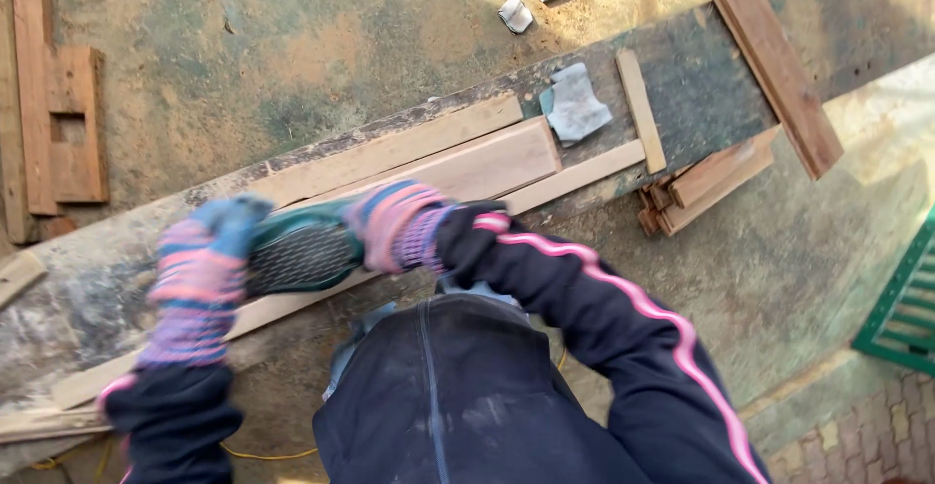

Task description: Sanding a wooden plank using a power orbital sander and then manually with sandpaper.

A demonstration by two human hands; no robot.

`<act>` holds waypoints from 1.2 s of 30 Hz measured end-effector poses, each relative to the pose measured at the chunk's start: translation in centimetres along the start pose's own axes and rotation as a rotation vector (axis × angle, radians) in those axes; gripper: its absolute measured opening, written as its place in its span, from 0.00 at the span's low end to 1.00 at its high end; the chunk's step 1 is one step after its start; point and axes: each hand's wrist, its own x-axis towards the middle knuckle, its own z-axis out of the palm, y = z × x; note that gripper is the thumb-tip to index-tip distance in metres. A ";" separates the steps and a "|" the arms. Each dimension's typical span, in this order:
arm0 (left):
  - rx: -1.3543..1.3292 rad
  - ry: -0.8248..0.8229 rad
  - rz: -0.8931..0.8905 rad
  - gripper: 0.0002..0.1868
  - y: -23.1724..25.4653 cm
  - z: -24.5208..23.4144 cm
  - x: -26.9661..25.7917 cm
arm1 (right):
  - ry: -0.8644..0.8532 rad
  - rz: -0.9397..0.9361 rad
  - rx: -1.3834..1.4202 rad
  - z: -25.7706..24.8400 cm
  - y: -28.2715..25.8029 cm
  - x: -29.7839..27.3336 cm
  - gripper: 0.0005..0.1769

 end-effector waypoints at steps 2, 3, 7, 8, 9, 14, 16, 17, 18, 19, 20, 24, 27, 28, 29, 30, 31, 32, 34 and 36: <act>-0.138 -0.085 0.030 0.17 3.4 5.4 1.2 | -0.058 0.132 -0.090 -0.7 5.2 -2.9 0.19; -0.142 -0.072 0.009 0.17 5.3 8.2 2.0 | -0.074 0.115 -0.100 -1.6 7.4 -4.5 0.19; -0.245 -0.182 0.046 0.25 12.8 17.9 4.6 | -0.128 0.334 -0.204 -4.0 15.4 -9.8 0.21; -0.208 -0.228 0.012 0.29 15.0 19.9 5.3 | -0.134 0.394 -0.244 -4.8 17.2 -11.0 0.23; -0.213 -0.222 -0.003 0.29 16.4 21.4 5.7 | -0.145 0.384 -0.249 -4.7 19.4 -11.9 0.23; -0.197 -0.325 -0.084 0.32 21.2 27.7 7.2 | -0.066 0.244 0.037 -4.6 27.1 -14.3 0.28; -0.205 -0.341 -0.101 0.32 21.7 28.6 7.2 | -0.074 0.238 0.044 -4.8 28.7 -14.6 0.28; -0.215 -0.356 -0.110 0.32 22.0 29.1 7.2 | -0.076 0.236 0.046 -4.1 28.9 -14.4 0.28; -0.210 -0.361 -0.112 0.32 22.2 29.3 7.3 | -0.076 0.237 0.048 -4.0 29.4 -14.5 0.28; -0.201 -0.368 -0.126 0.33 22.3 29.5 7.3 | -0.076 0.237 0.050 -3.9 29.8 -14.5 0.28; -0.194 -0.374 -0.142 0.34 22.4 29.6 7.3 | -0.078 0.236 0.050 -3.7 30.2 -14.5 0.28; -0.137 -0.362 -0.161 0.35 23.1 28.9 7.2 | -0.090 0.224 0.047 -3.1 31.4 -13.9 0.28; -0.059 -0.379 -0.172 0.35 23.4 28.3 7.4 | -0.099 0.219 0.041 -2.7 32.0 -13.6 0.28; -0.021 -0.380 -0.168 0.35 23.3 28.1 7.5 | -0.097 0.217 0.037 -2.7 32.3 -13.5 0.28; 0.017 -0.381 -0.165 0.36 23.2 27.9 7.6 | -0.094 0.215 0.033 -2.7 32.5 -13.4 0.28; 0.019 -0.381 -0.166 0.36 22.8 28.0 7.5 | -0.093 0.214 0.030 -2.5 32.7 -13.2 0.28; 0.013 -0.380 -0.167 0.36 22.4 28.0 7.4 | -0.092 0.212 0.027 -2.3 33.0 -13.1 0.27; 0.005 -0.377 -0.169 0.36 22.0 28.0 7.3 | -0.092 0.211 0.021 -2.2 33.3 -12.9 0.27; -0.006 -0.373 -0.170 0.36 21.7 28.1 7.0 | -0.094 0.205 0.007 -1.7 34.7 -12.2 0.27; -0.019 -0.366 -0.173 0.36 21.4 28.1 6.8 | -0.097 0.197 -0.011 -0.1 38.7 -11.0 0.27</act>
